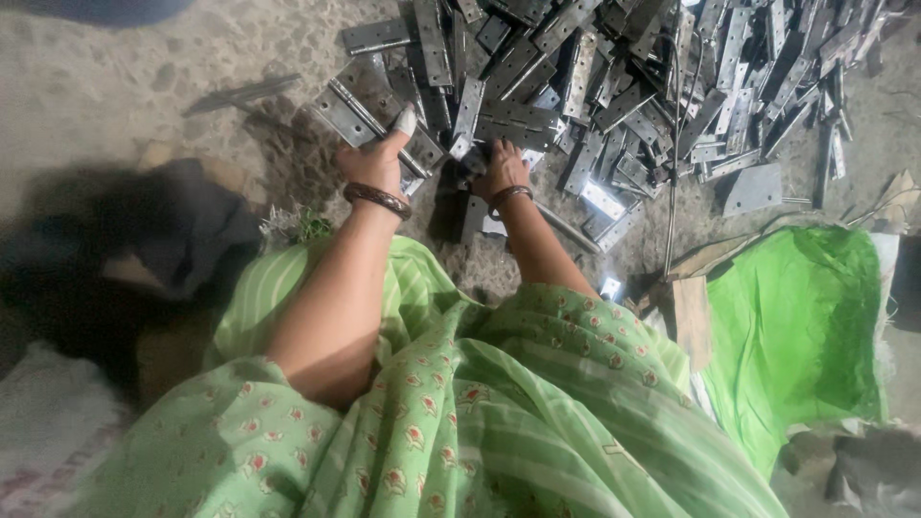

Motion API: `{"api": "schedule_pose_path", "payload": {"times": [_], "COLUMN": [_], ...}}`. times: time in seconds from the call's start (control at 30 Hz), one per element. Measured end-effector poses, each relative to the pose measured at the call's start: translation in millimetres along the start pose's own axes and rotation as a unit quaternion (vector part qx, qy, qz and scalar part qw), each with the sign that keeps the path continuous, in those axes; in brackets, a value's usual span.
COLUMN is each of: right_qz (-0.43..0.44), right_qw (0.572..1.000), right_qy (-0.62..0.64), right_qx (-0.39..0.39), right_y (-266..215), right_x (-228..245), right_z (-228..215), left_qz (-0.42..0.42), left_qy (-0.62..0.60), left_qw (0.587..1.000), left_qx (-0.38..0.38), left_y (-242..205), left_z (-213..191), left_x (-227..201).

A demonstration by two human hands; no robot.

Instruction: The person sits on the floor and assembles metal parts by inserting rods into brackets. They pick up brackets and rods from a pile, connect them, and place the assembled units into a blue bucket.

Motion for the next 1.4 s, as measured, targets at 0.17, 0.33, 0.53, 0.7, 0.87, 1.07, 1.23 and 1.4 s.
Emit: {"api": "schedule_pose_path", "payload": {"times": [0.17,0.33,0.53,0.7,0.87,1.07,1.23,1.4], "right_qz": [-0.079,-0.103,-0.192,-0.154,-0.004,0.198,0.153,0.168], "right_qw": [0.997,0.993,0.981,0.913,0.745,0.681,0.659,0.673], "right_qy": [-0.007,0.039,-0.003,0.357,0.661,0.698,0.733,0.711], "right_qx": [-0.003,0.044,-0.032,-0.121,-0.094,-0.101,-0.072,-0.118], "right_y": [0,14,15,20,-1,-93,-137,-142], "right_x": [-3,-26,-12,-24,-54,-98,-103,-114], "right_z": [16,46,34,7,-17,54,50,62], "left_qz": [0.017,0.008,0.006,0.029,-0.006,-0.005,0.017,-0.006], "left_qy": [-0.015,-0.023,-0.006,-0.026,-0.006,-0.054,-0.012,0.015], "left_qw": [1.000,0.998,0.998,0.999,0.998,0.998,1.000,1.000], "left_qx": [-0.005,-0.049,-0.059,-0.006,-0.054,-0.020,-0.018,-0.020], "left_y": [9,19,10,17,28,37,23,17], "left_z": [-2,-15,-18,-15,-27,-28,-26,-31], "left_x": [4,7,2,1,13,20,9,9]}}
Point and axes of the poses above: each hand's wrist, its own y-axis towards the middle knuckle, its own z-axis out of the palm, x = y × z, the point moved 10 cm from there along y, towards the middle knuckle, and after that the axes turned 11 degrees about -z, right-handed, at the moved point
